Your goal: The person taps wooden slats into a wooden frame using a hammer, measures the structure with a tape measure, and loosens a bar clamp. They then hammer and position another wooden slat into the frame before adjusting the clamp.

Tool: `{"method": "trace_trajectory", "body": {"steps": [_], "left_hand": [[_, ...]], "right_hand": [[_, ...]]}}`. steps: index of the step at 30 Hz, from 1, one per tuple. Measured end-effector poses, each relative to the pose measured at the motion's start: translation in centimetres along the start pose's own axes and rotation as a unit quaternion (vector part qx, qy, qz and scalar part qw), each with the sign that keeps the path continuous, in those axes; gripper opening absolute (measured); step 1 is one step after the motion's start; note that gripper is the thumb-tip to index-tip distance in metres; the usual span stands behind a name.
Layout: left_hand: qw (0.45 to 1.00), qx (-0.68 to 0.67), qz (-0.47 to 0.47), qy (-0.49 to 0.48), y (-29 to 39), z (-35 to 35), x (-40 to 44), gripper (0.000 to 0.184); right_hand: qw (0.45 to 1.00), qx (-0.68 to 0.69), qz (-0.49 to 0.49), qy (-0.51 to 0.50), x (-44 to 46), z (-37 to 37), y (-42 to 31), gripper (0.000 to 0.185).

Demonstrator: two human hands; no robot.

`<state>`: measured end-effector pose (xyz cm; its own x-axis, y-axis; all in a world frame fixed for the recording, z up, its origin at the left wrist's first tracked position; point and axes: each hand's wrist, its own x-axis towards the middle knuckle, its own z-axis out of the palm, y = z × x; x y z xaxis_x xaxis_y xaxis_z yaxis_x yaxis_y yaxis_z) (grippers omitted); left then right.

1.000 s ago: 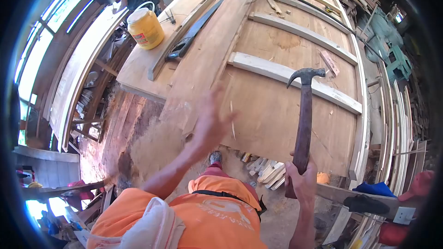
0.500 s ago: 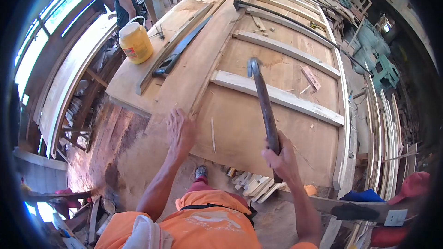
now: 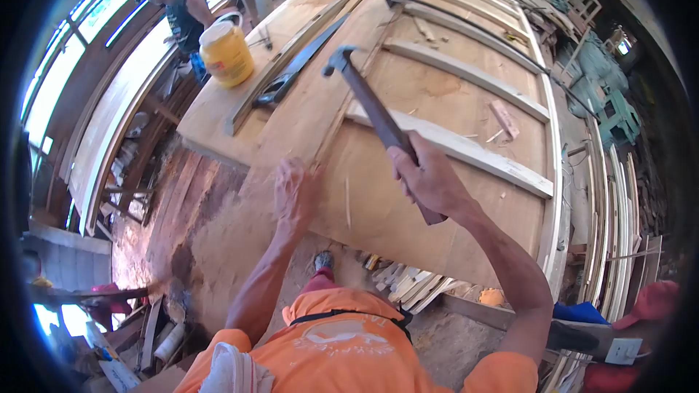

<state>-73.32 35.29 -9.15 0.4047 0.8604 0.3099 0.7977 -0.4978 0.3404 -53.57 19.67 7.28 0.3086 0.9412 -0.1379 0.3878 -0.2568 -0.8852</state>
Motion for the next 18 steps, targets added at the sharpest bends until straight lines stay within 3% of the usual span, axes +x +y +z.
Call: {"method": "trace_trajectory", "body": {"steps": [3, 5, 12, 18], "left_hand": [[0.995, -0.036, -0.025, -0.087, -1.0, -1.3, 0.0, 0.046], [0.989, -0.102, 0.026, -0.108, -1.5, -2.2, 0.9, 0.05], [0.98, -0.127, 0.05, -0.143, -2.8, -2.9, 1.4, 0.051], [0.978, -0.142, 0.048, -0.144, -2.5, -2.6, 1.2, 0.044]], "right_hand": [[0.993, 0.082, 0.003, 0.081, 0.3, 2.0, -0.5, 0.032], [0.988, 0.086, 0.012, 0.127, -0.2, 2.3, -1.1, 0.031], [0.984, 0.031, 0.104, 0.139, -5.5, 2.9, 3.7, 0.03], [0.956, 0.172, 0.16, 0.175, -10.7, 6.6, 6.1, 0.035]]}}
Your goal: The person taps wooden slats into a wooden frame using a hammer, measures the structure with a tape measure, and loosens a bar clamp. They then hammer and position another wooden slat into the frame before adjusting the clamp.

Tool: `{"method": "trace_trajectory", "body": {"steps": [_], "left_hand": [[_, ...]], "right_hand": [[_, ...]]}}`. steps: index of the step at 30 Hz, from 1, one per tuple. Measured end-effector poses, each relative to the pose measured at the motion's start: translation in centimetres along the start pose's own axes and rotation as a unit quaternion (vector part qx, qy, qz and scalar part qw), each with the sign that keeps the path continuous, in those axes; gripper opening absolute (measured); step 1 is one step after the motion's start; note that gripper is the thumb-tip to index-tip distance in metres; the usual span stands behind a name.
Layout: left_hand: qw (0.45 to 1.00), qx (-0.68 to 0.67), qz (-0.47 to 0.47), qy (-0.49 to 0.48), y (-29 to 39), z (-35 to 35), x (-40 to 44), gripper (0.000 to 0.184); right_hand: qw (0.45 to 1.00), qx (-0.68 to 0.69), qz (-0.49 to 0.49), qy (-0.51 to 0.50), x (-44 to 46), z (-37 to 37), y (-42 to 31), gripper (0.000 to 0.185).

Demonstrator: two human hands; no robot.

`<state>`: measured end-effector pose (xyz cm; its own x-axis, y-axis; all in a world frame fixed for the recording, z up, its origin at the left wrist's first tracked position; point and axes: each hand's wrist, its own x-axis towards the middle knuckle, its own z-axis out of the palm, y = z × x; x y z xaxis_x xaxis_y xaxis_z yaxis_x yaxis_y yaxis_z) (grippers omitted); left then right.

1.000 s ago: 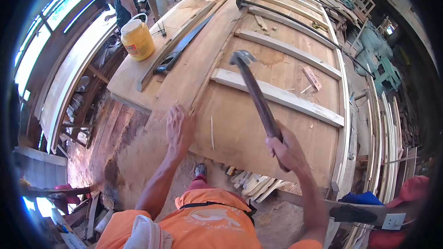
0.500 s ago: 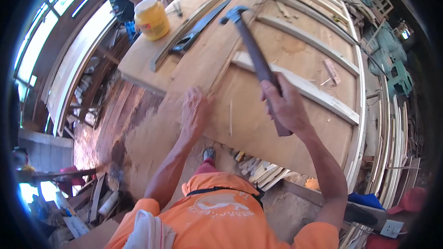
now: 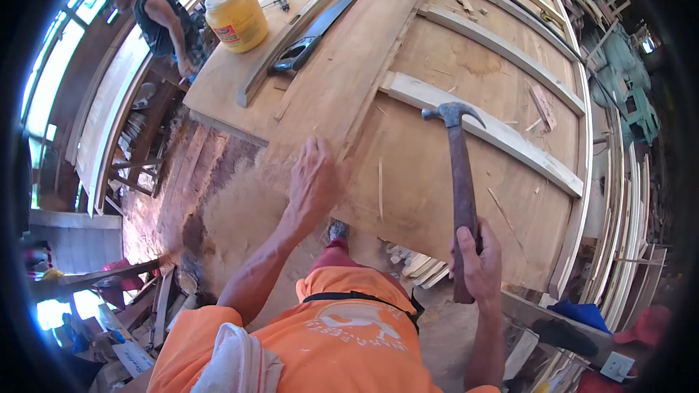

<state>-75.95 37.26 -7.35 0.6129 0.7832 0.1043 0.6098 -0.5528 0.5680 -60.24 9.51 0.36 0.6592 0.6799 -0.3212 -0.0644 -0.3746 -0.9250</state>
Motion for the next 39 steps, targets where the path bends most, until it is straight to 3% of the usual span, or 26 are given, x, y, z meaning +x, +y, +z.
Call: {"method": "trace_trajectory", "body": {"steps": [2, 4, 5, 6, 8, 11, 15, 18, 20, 23, 27, 29, 31, 34, 36, 37, 39], "left_hand": [[0.997, 0.031, 0.022, 0.065, -1.0, 1.9, -0.3, 0.037], [0.987, 0.147, 0.058, 0.003, -4.0, 3.8, -1.0, 0.031], [0.969, 0.18, 0.12, 0.118, -5.6, 6.6, -0.7, 0.03], [0.956, 0.169, 0.222, 0.086, -7.4, 6.7, -0.3, 0.034], [0.972, 0.2, -0.039, 0.121, 1.4, 5.2, -0.3, 0.044], [0.966, 0.23, -0.065, 0.101, 4.6, 4.1, -1.1, 0.052], [0.961, 0.241, -0.072, 0.112, 5.8, 4.3, -1.5, 0.055], [0.957, 0.245, -0.073, 0.138, 5.2, 5.3, -1.1, 0.056], [0.952, 0.272, -0.064, 0.122, 5.9, 5.2, -1.4, 0.057], [0.937, 0.327, -0.033, 0.115, 0.9, 6.8, 0.9, 0.06], [0.939, 0.34, -0.017, 0.056, 2.4, 6.0, 0.5, 0.062], [0.94, 0.287, -0.123, 0.14, 0.7, 7.4, 1.8, 0.062], [0.939, 0.293, -0.118, 0.136, 0.6, 7.5, 2.4, 0.063], [0.944, 0.303, -0.091, 0.098, 0.4, 7.1, 2.1, 0.065], [0.946, 0.311, -0.067, 0.064, 0.8, 6.4, 1.5, 0.067], [0.948, 0.284, -0.11, 0.09, 1.9, 6.4, 1.4, 0.066], [0.948, 0.257, -0.152, 0.111, 1.6, 6.9, 1.8, 0.066]], "right_hand": [[0.999, 0.041, 0.015, 0.001, -1.1, -0.5, 0.8, 0.035], [0.996, 0.083, 0.031, 0.031, -3.7, -3.2, 1.5, 0.036], [0.994, 0.101, 0.02, 0.041, -5.0, -5.4, 1.6, 0.036], [0.992, 0.118, 0.009, 0.044, -6.4, -8.0, 1.8, 0.037], [0.979, 0.148, -0.002, 0.14, -9.2, -13.4, 2.7, 0.036], [0.958, 0.049, -0.01, 0.284, -12.3, -23.7, 3.6, 0.041], [0.955, 0.039, -0.026, 0.292, -13.6, -38.9, 9.0, 0.042], [0.957, 0.105, 0.025, 0.268, -12.9, -46.5, 14.7, 0.039], [0.959, 0.126, 0.024, 0.253, -12.5, -47.6, 16.5, 0.04], [0.959, 0.158, 0.023, 0.233, -11.8, -48.4, 17.6, 0.045], [0.955, 0.151, 0.004, 0.254, -10.3, -48.7, 17.6, 0.049], [0.976, 0.147, 0.113, 0.118, -10.6, -47.0, 16.4, 0.049], [0.975, 0.119, 0.108, 0.154, -11.3, -45.3, 15.3, 0.047], [0.979, 0.136, 0.105, 0.11, -10.8, -46.8, 16.5, 0.044], [0.98, 0.125, 0.093, 0.126, -10.6, -47.3, 17.3, 0.045], [0.98, 0.124, 0.093, 0.124, -10.5, -48.0, 17.5, 0.045], [0.958, 0.13, 0.06, 0.247, -10.7, -49.2, 17.9, 0.051]]}}
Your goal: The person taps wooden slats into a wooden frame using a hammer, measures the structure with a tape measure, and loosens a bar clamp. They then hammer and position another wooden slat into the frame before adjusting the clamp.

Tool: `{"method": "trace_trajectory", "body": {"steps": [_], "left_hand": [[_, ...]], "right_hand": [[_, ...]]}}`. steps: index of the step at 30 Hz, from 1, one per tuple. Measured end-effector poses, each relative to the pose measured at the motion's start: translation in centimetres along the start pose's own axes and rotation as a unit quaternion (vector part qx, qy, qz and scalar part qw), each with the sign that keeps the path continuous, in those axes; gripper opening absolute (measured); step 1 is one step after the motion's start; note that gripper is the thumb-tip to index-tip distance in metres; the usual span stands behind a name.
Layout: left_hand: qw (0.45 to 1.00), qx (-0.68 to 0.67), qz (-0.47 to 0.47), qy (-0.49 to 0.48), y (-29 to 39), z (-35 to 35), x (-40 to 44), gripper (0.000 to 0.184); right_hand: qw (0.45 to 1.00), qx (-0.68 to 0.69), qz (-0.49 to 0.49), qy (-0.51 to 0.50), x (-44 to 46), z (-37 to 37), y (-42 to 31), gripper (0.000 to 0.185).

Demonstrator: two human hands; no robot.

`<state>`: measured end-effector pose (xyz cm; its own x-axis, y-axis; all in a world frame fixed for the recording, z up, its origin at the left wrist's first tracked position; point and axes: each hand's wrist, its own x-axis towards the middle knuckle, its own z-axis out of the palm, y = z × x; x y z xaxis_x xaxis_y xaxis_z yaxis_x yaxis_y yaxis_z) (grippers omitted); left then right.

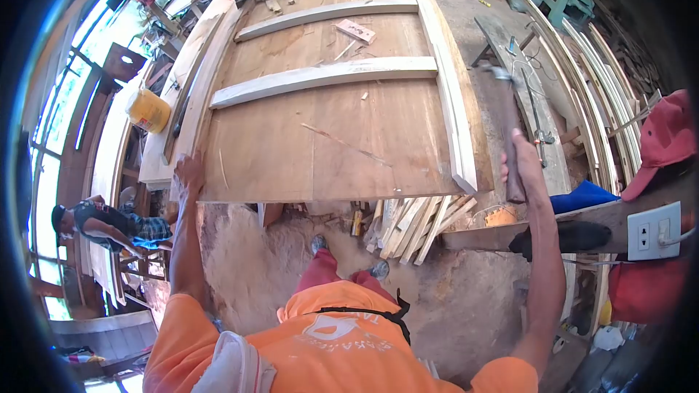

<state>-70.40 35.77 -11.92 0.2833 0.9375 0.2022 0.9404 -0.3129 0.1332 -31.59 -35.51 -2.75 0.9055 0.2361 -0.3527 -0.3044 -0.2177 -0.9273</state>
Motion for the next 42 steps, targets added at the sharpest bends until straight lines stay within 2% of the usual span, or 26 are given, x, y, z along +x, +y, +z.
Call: {"method": "trace_trajectory", "body": {"steps": [1, 3, 4, 5, 6, 7, 8, 9, 10, 11, 12, 13, 15, 22, 25, 26, 29, 34, 36, 37, 39, 40, 42], "left_hand": [[1.0, 0.004, 0.021, 0.01, -1.0, 1.5, 0.7, 0.065], [0.999, 0.008, 0.04, 0.022, -2.4, 2.9, 1.6, 0.064], [0.994, 0.044, 0.098, 0.031, -2.6, 3.1, 1.6, 0.057], [0.984, 0.081, 0.155, 0.041, -3.0, 2.9, 1.6, 0.051], [0.938, 0.099, 0.304, 0.131, -4.2, 5.4, 1.8, 0.046], [0.862, 0.128, 0.44, 0.214, -7.2, 7.0, 3.3, 0.042], [0.924, 0.134, 0.349, 0.077, -3.2, 3.4, 2.0, 0.024], [0.971, 0.082, 0.217, 0.053, -4.0, 6.4, 3.6, 0.026], [0.995, 0.03, 0.08, 0.043, -5.5, 10.4, 5.7, 0.029], [0.999, 0.009, 0.027, -0.034, -0.5, -1.6, 0.0, 0.051], [0.988, 0.048, 0.141, -0.03, -0.2, -2.8, -1.1, 0.059], [0.99, 0.047, 0.127, -0.029, 0.0, -3.0, -1.8, 0.059], [0.997, -0.065, 0.02, 0.03, 0.7, -3.8, -2.0, 0.06], [0.997, -0.061, 0.024, 0.035, 0.8, -3.3, -1.9, 0.067], [0.997, -0.055, 0.036, 0.033, 0.1, -2.7, -1.8, 0.067], [0.997, -0.052, 0.038, 0.029, 0.0, -2.5, -1.6, 0.068], [0.997, -0.066, 0.018, 0.022, 0.4, -2.5, -2.3, 0.068], [0.998, -0.057, 0.001, 0.038, 0.3, -1.8, -1.7, 0.067], [0.989, 0.012, 0.034, 0.141, -0.2, 0.2, -1.1, 0.058], [0.991, 0.007, 0.061, 0.118, -0.2, 0.4, -1.3, 0.058], [0.968, 0.16, 0.187, -0.041, -0.5, -0.9, -0.6, 0.058], [0.986, 0.088, 0.121, -0.075, -0.4, -1.1, -0.8, 0.063], [0.994, 0.079, 0.074, -0.003, -0.6, 0.2, -0.3, 0.067]], "right_hand": [[0.997, -0.017, -0.051, 0.048, 0.4, -0.5, -0.1, 0.056], [0.998, -0.023, -0.041, 0.048, 1.5, -1.8, 0.8, 0.057], [0.998, -0.029, -0.035, 0.05, 2.3, -2.3, 1.2, 0.057], [0.988, -0.156, -0.009, 0.022, -0.2, 0.3, 0.0, 0.057], [0.989, -0.145, -0.004, -0.014, -2.2, 2.1, -1.0, 0.057], [0.989, -0.131, 0.003, -0.062, -4.1, 4.1, -1.5, 0.056], [0.993, -0.09, 0.045, -0.067, -5.1, 4.2, -1.8, 0.056], [0.991, -0.063, 0.08, -0.088, -4.2, 3.7, -1.8, 0.057], [0.99, -0.041, 0.075, -0.111, -2.9, 3.9, -0.5, 0.058], [0.99, -0.039, 0.072, -0.113, -2.0, 3.7, 0.6, 0.058], [0.992, -0.037, 0.064, -0.106, -1.4, 4.2, 0.9, 0.058], [0.993, -0.038, 0.055, -0.096, -1.3, 4.3, 1.1, 0.058], [0.995, -0.032, 0.048, -0.084, -1.3, 4.5, 1.9, 0.059], [0.996, -0.063, 0.022, -0.06, -0.5, 0.8, 1.5, 0.058], [0.994, 0.075, -0.045, 0.06, 4.9, -5.1, 4.3, 0.058], [0.996, 0.063, -0.036, 0.059, 5.6, -5.4, 4.2, 0.056], [0.99, -0.095, 0.07, -0.08, -5.0, 5.5, -1.4, 0.05], [0.992, -0.067, 0.048, -0.093, -2.5, 3.3, 1.8, 0.048], [0.992, -0.072, 0.035, -0.099, -1.7, 2.5, 2.2, 0.047], [0.992, -0.075, 0.031, -0.098, -1.6, 2.1, 2.3, 0.047], [0.993, -0.076, 0.05, -0.081, -3.2, 0.9, 2.2, 0.044], [0.992, -0.075, 0.069, -0.071, -4.0, 1.6, 1.5, 0.042], [0.995, -0.077, -0.06, -0.018, -6.7, 2.7, 2.7, 0.042]]}}
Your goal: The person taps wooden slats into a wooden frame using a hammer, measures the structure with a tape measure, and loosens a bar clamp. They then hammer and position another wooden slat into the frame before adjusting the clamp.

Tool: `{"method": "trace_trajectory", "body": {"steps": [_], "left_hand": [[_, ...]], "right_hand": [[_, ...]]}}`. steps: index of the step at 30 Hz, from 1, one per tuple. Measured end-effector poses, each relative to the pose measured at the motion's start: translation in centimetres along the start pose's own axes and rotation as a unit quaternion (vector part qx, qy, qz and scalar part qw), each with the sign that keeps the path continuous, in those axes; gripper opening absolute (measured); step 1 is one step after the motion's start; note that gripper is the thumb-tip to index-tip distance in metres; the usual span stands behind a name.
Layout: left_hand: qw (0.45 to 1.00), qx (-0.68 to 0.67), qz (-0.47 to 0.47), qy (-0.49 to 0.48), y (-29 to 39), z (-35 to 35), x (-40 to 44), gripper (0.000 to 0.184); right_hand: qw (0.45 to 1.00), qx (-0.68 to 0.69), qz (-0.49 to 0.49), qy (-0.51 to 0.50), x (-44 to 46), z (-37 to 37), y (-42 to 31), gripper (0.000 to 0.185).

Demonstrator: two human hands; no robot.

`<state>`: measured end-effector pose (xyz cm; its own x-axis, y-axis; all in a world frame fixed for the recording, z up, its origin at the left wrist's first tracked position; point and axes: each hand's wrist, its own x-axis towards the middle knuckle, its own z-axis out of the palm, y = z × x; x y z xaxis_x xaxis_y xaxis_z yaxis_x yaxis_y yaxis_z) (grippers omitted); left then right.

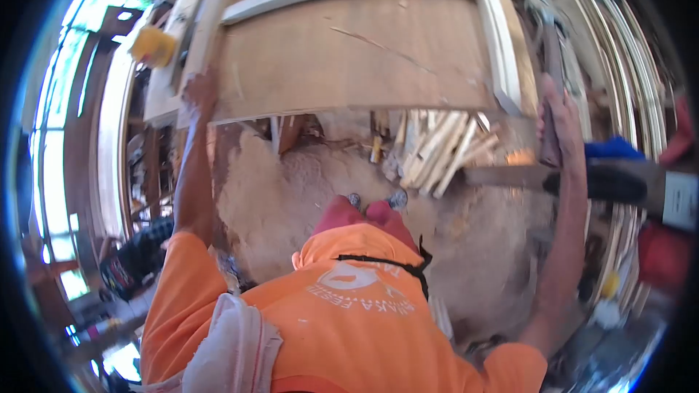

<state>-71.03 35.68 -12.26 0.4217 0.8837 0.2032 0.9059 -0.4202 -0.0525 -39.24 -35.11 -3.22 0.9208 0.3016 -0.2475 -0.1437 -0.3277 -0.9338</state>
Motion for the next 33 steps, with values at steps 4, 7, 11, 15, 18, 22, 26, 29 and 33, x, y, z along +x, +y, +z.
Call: {"method": "trace_trajectory", "body": {"steps": [4, 7, 11, 15, 18, 22, 26, 29, 33], "left_hand": [[0.998, -0.007, 0.038, -0.043, 1.6, -5.2, -4.1, 0.076], [0.999, -0.021, 0.028, -0.024, 0.6, -2.1, -2.0, 0.079], [0.993, 0.035, 0.076, 0.083, -1.9, 2.5, 0.0, 0.047], [0.989, 0.045, 0.143, -0.011, -2.5, 1.3, 0.4, 0.074], [0.987, 0.008, 0.159, 0.015, -1.9, -1.6, -2.9, 0.078], [0.996, -0.058, 0.065, 0.009, -0.6, -1.5, -2.6, 0.086], [0.99, -0.133, 0.035, -0.011, -1.2, 1.2, -0.8, 0.088], [0.936, 0.072, -0.086, 0.334, 2.1, -0.6, -10.0, 0.085], [0.943, 0.01, -0.146, 0.3, 5.8, 2.4, -35.0, 0.074]], "right_hand": [[0.98, -0.19, -0.015, -0.063, -9.7, 8.2, -6.6, 0.047], [0.939, -0.279, -0.101, -0.175, -10.8, 17.0, -7.3, 0.064], [0.85, -0.36, -0.281, -0.263, -4.8, 27.5, -4.7, 0.045], [0.81, -0.393, -0.399, -0.175, -1.8, 31.2, -5.0, 0.044], [0.695, -0.186, -0.684, 0.119, -3.0, 33.5, -1.9, 0.039], [0.901, -0.131, -0.379, -0.166, -17.4, 24.9, -0.4, 0.036], [0.935, -0.141, -0.265, -0.188, -22.0, 6.3, 20.3, 0.035], [0.965, -0.239, -0.1, -0.042, -29.5, -15.8, 30.3, 0.034], [0.942, -0.202, -0.088, 0.254, -37.1, -43.6, 47.3, 0.03]]}}
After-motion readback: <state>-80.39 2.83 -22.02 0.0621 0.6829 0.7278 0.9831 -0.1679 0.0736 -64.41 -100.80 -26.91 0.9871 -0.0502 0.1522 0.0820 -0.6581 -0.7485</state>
